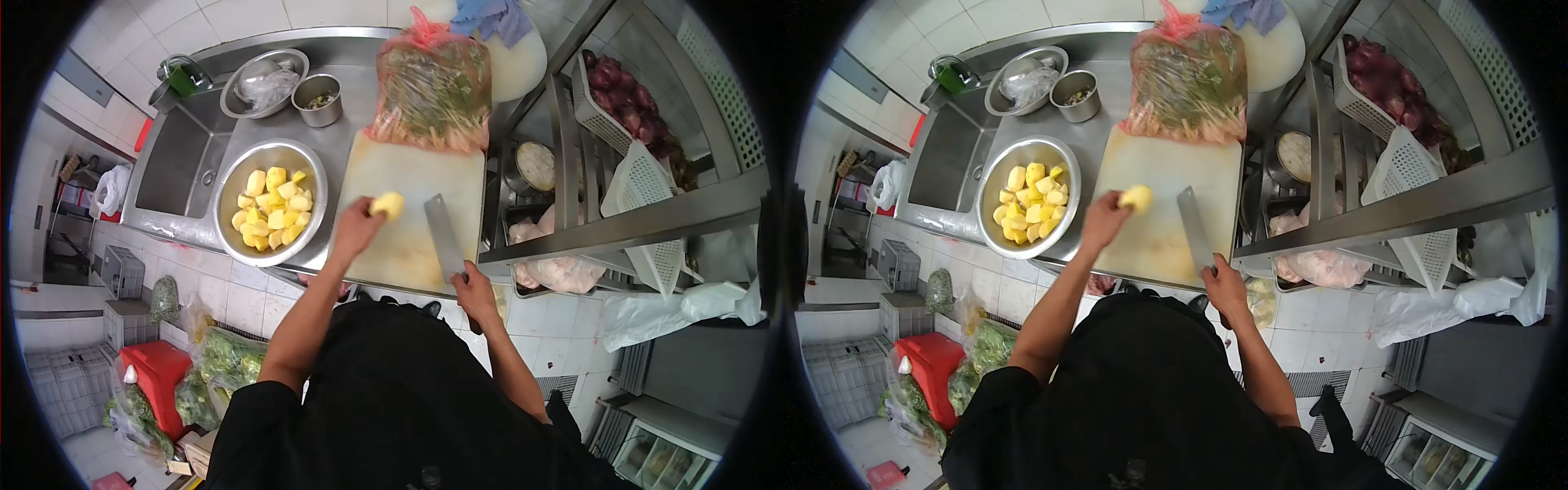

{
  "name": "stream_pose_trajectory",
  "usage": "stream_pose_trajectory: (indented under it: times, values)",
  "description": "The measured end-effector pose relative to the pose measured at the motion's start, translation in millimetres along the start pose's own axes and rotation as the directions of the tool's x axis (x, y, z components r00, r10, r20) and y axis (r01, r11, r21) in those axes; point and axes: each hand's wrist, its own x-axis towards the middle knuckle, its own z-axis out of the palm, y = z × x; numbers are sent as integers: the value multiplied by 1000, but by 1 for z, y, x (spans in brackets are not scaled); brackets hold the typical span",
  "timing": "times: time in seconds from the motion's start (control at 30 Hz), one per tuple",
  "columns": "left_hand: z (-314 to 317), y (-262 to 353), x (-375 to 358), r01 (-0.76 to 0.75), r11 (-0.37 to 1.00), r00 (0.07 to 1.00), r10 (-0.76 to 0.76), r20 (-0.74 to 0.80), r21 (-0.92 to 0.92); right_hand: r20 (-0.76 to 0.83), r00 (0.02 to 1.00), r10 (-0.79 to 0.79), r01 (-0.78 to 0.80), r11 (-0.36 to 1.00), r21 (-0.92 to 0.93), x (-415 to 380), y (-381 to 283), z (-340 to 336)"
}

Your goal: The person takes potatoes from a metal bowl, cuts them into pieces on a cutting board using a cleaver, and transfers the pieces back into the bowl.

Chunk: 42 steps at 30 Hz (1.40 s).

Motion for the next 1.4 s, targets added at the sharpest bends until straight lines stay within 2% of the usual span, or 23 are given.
stream_pose_trajectory:
  times: [0.03,0.1,0.13,0.17,0.23,0.37,0.43,0.47,0.53,0.77,0.87,0.93,1.07,1.13,1.4]
  values:
    - [17,-5,-4,1,1000,1000,-1,6,-7,-3,1000,6,-6,1000,-6,-1,-7,-1]
    - [46,-21,-8,-82,963,992,55,112,255,-24,996,-86,77,963,-257,-3,-22,-4]
    - [50,-29,-8,-140,952,990,130,55,271,-18,992,-124,113,946,-303,-3,-25,-4]
    - [52,-36,-6,-143,953,989,132,61,267,-22,993,-120,107,946,-306,-1,-26,-4]
    - [52,-40,-9,-226,959,960,249,-126,169,-47,983,-178,148,917,-371,1,-29,-3]
    - [41,-33,-23,-240,963,969,246,-29,120,-91,974,-207,160,915,-370,1,-53,3]
    - [44,-41,-24,-358,924,929,367,-44,135,-53,961,-272,234,898,-372,8,-65,7]
    - [46,-45,-23,-356,925,930,365,-43,133,-51,961,-270,233,898,-374,13,-69,10]
    - [47,-49,-19,-435,880,889,453,-60,191,-10,946,-323,291,866,-406,23,-79,14]
    - [44,-42,-22,-407,892,903,426,-60,197,29,936,-350,322,823,-468,33,-94,17]
    - [45,-45,-21,-409,887,901,430,-60,217,-15,924,-383,337,831,-442,25,-114,6]
    - [46,-45,-21,-410,884,900,433,-58,225,-126,895,-428,359,859,-365,21,-127,1]
    - [45,-46,-21,-400,888,906,420,-48,229,-127,907,-403,340,875,-344,35,-111,20]
    - [45,-44,-21,-386,896,915,403,-35,221,128,966,-225,258,836,-484,50,-89,35]
    - [48,-30,-21,-411,876,897,438,-56,253,126,968,-218,251,858,-448,47,-70,31]
